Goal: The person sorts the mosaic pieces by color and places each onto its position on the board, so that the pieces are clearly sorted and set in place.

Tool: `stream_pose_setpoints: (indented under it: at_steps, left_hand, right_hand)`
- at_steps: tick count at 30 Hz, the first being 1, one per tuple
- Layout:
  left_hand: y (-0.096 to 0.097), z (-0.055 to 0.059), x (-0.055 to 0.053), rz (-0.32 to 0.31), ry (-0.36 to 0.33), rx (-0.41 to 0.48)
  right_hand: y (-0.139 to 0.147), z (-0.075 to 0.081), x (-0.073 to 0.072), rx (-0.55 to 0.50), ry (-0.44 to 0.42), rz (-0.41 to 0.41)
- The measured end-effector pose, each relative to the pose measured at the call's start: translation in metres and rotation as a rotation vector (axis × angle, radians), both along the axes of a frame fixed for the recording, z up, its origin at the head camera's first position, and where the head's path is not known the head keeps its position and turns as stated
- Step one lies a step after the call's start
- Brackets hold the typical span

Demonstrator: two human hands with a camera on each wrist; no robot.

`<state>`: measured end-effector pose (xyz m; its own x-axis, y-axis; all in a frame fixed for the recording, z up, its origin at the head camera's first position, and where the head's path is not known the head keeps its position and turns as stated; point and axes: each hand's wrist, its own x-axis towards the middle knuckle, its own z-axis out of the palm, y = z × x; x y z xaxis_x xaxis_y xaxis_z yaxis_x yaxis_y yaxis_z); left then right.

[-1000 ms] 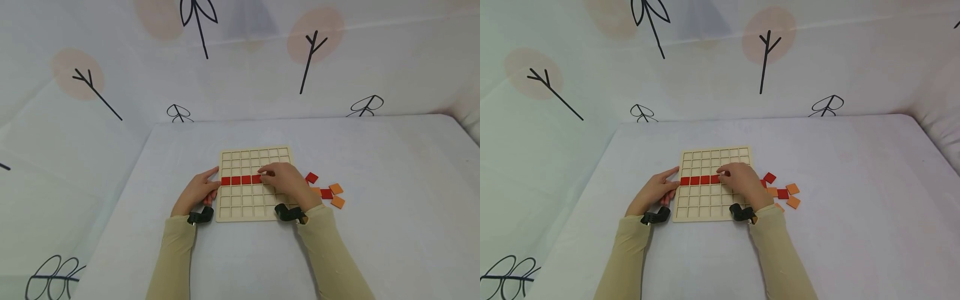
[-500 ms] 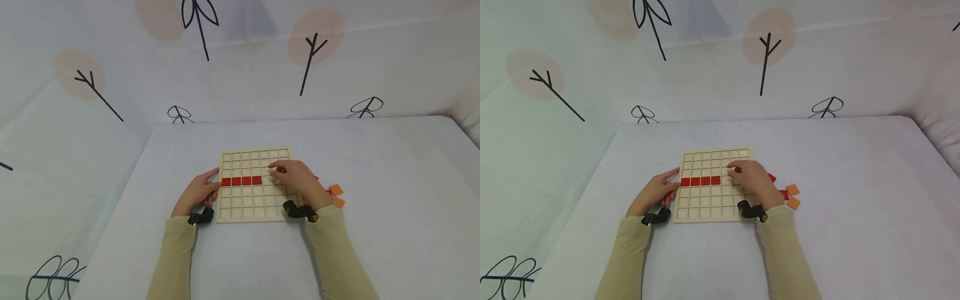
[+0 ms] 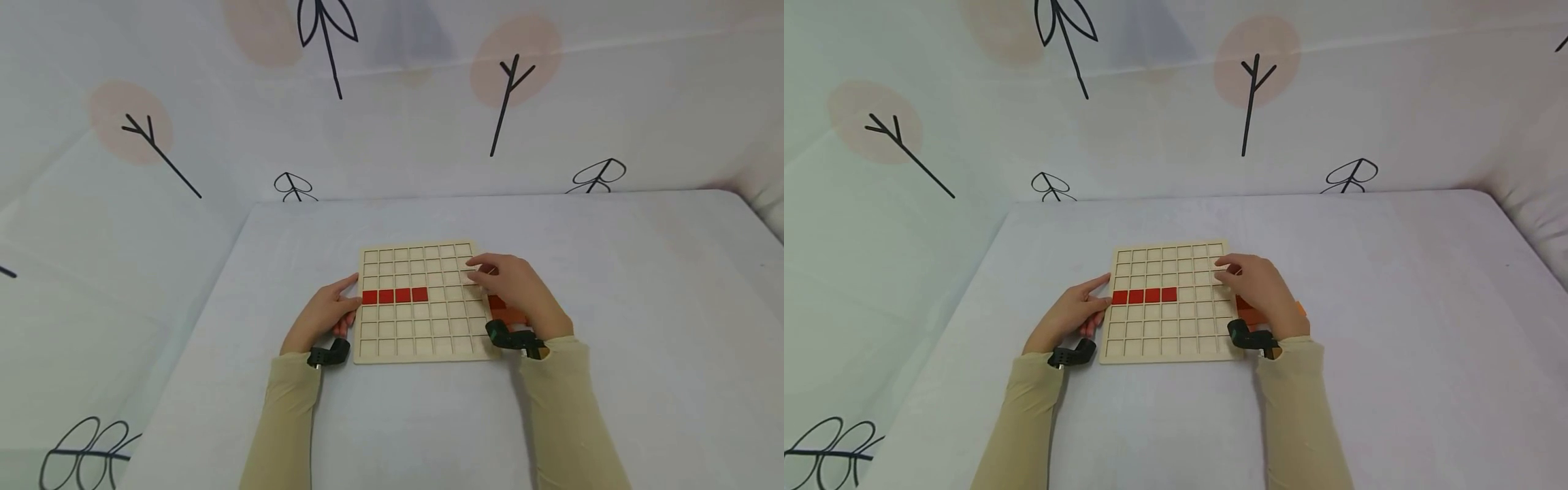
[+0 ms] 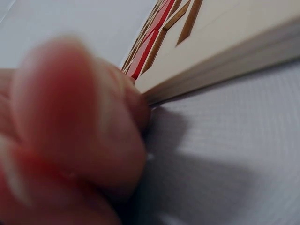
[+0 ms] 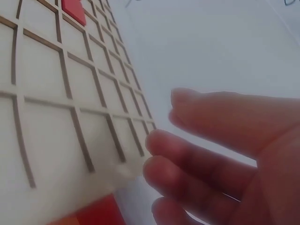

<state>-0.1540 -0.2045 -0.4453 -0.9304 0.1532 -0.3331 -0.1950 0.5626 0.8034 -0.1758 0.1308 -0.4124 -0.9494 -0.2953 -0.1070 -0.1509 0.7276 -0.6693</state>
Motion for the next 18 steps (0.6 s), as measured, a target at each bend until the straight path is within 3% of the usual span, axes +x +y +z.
stream_pose_setpoints:
  at_steps: [18]
  left_hand:
    - [0.001, 0.001, 0.000, 0.006, -0.006, -0.020]
  right_hand:
    - [0.035, -0.001, 0.000, 0.030, -0.109, -0.074]
